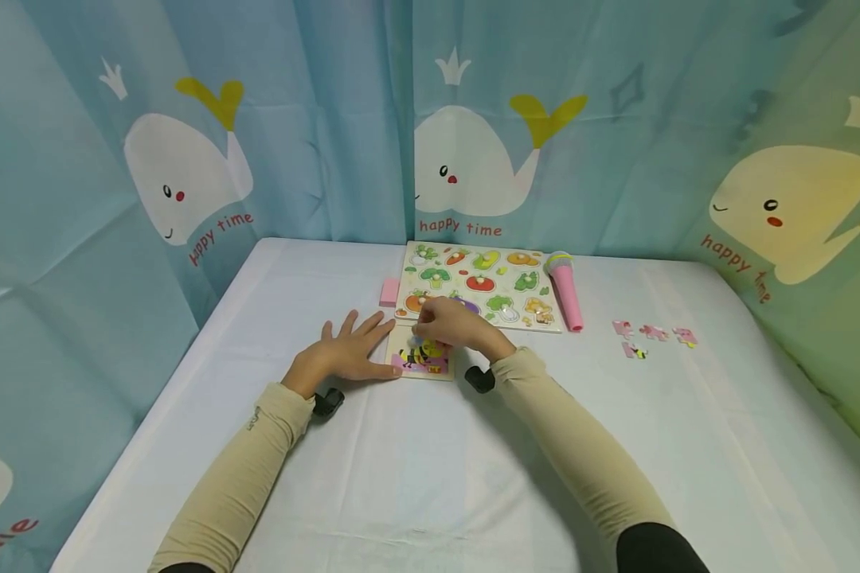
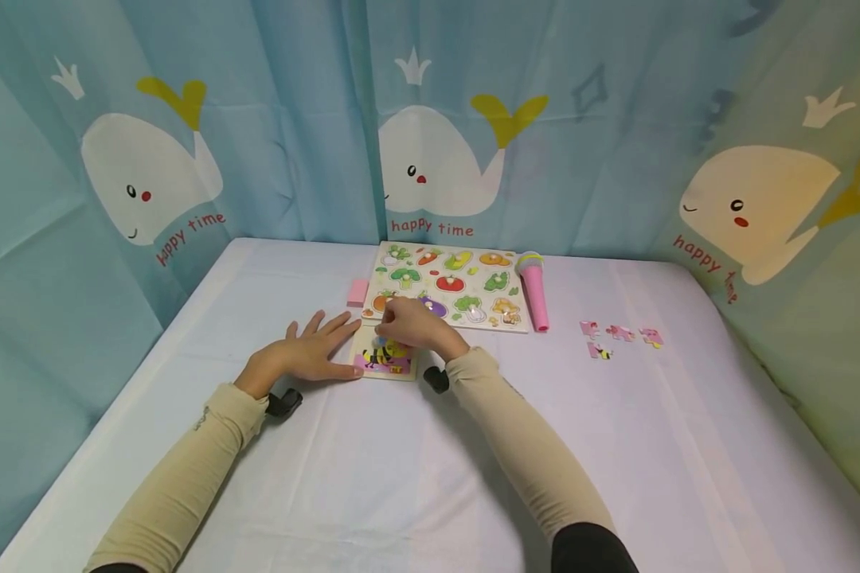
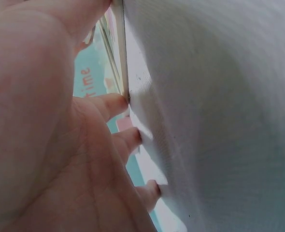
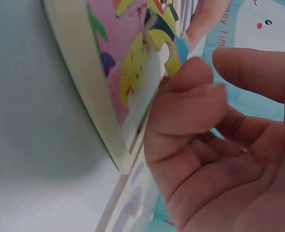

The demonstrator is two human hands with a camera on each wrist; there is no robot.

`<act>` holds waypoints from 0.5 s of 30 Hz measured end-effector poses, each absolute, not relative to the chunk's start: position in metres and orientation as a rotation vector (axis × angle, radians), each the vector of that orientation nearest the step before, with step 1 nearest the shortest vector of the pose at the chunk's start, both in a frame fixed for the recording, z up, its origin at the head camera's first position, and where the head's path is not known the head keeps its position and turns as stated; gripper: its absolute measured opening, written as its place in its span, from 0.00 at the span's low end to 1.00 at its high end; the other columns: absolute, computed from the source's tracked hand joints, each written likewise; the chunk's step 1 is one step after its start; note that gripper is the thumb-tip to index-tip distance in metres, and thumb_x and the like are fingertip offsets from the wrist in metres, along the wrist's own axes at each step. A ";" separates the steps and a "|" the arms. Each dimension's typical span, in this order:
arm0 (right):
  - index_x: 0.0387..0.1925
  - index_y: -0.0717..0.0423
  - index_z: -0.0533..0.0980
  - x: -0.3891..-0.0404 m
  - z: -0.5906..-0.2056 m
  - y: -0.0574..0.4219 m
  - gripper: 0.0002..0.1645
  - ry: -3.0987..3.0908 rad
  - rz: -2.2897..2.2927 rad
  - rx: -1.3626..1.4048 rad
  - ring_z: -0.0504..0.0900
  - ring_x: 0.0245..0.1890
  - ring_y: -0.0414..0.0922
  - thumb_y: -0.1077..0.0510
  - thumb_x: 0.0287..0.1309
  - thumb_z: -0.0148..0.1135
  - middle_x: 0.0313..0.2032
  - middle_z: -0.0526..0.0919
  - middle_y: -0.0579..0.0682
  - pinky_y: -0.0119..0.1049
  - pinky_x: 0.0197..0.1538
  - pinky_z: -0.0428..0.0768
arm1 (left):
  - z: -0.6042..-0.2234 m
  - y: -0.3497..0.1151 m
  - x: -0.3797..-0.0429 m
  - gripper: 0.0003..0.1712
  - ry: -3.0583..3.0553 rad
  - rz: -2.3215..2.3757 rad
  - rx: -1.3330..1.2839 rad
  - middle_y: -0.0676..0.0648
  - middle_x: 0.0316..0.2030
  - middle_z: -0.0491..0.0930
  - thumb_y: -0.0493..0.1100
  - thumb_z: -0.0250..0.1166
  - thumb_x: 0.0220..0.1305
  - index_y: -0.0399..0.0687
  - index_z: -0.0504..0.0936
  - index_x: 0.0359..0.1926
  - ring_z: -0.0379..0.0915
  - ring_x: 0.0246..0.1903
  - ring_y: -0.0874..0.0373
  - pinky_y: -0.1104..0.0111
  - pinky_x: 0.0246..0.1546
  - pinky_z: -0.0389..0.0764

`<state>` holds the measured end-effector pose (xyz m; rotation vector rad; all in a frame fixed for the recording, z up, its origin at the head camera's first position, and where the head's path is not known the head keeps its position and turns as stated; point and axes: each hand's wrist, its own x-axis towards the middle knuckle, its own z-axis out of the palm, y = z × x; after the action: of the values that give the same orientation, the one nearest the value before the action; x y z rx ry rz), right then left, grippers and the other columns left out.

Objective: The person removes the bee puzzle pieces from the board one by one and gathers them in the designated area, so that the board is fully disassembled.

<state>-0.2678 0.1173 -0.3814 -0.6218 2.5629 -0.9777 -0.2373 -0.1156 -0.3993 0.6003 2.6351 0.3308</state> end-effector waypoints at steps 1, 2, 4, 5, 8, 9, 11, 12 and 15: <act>0.36 0.60 0.79 -0.268 -0.380 0.118 0.10 2.565 -0.981 -0.635 0.76 0.19 0.44 0.59 0.75 0.63 0.24 0.78 0.51 0.36 0.25 0.78 | -0.399 -0.116 -0.237 0.57 2.635 0.331 0.598 0.45 0.87 0.35 0.73 0.59 0.73 0.56 0.44 0.88 0.22 0.83 0.33 0.27 0.73 0.32; 0.36 0.60 0.79 -0.268 -0.380 0.118 0.08 2.564 -0.986 -0.641 0.76 0.20 0.44 0.60 0.74 0.64 0.25 0.78 0.51 0.35 0.25 0.78 | -0.400 -0.116 -0.238 0.57 2.631 0.330 0.593 0.46 0.87 0.34 0.73 0.59 0.73 0.56 0.44 0.89 0.21 0.83 0.33 0.27 0.73 0.30; 0.38 0.61 0.79 -0.267 -0.379 0.119 0.05 2.555 -0.992 -0.655 0.76 0.21 0.44 0.63 0.74 0.63 0.28 0.79 0.52 0.35 0.25 0.77 | -0.400 -0.116 -0.238 0.58 2.628 0.323 0.588 0.46 0.87 0.34 0.73 0.60 0.73 0.57 0.43 0.89 0.21 0.83 0.34 0.28 0.73 0.30; 0.40 0.62 0.79 -0.267 -0.380 0.119 0.03 2.544 -0.999 -0.660 0.76 0.21 0.44 0.64 0.73 0.63 0.29 0.80 0.52 0.35 0.26 0.78 | -0.400 -0.116 -0.238 0.58 2.628 0.322 0.587 0.46 0.87 0.34 0.73 0.60 0.73 0.56 0.43 0.89 0.21 0.83 0.34 0.28 0.73 0.30; 0.44 0.64 0.78 -0.265 -0.380 0.119 0.03 2.526 -1.017 -0.670 0.78 0.24 0.45 0.68 0.71 0.62 0.34 0.81 0.54 0.35 0.27 0.79 | -0.401 -0.116 -0.239 0.58 2.623 0.325 0.586 0.46 0.87 0.34 0.73 0.60 0.72 0.57 0.43 0.89 0.21 0.83 0.34 0.28 0.73 0.29; 0.44 0.64 0.78 -0.265 -0.381 0.119 0.03 2.521 -1.023 -0.672 0.79 0.25 0.46 0.69 0.71 0.61 0.35 0.82 0.55 0.35 0.28 0.79 | -0.400 -0.116 -0.238 0.58 2.624 0.329 0.589 0.46 0.87 0.35 0.74 0.60 0.72 0.56 0.43 0.89 0.22 0.83 0.34 0.28 0.73 0.30; 0.44 0.64 0.78 -0.264 -0.382 0.120 0.04 2.518 -1.034 -0.665 0.80 0.26 0.47 0.70 0.71 0.61 0.35 0.82 0.56 0.36 0.29 0.80 | -0.400 -0.117 -0.239 0.59 2.622 0.339 0.590 0.46 0.87 0.35 0.75 0.60 0.71 0.56 0.44 0.89 0.22 0.83 0.34 0.28 0.73 0.30; 0.45 0.64 0.78 -0.263 -0.382 0.120 0.04 2.520 -1.040 -0.658 0.80 0.26 0.47 0.70 0.71 0.61 0.36 0.83 0.55 0.36 0.29 0.80 | -0.403 -0.117 -0.240 0.59 2.625 0.345 0.592 0.46 0.87 0.35 0.76 0.59 0.71 0.57 0.44 0.89 0.22 0.83 0.34 0.28 0.73 0.30; 0.45 0.64 0.78 -0.262 -0.384 0.120 0.04 2.519 -1.064 -0.640 0.79 0.26 0.46 0.69 0.71 0.61 0.36 0.83 0.56 0.36 0.30 0.80 | -0.407 -0.117 -0.242 0.60 2.633 0.355 0.593 0.47 0.87 0.35 0.77 0.59 0.70 0.58 0.44 0.89 0.22 0.83 0.35 0.28 0.73 0.29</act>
<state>-0.2625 0.1203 -0.3844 -0.6400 2.5190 -1.0635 -0.2418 -0.1172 -0.4070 0.5931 2.6327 0.3550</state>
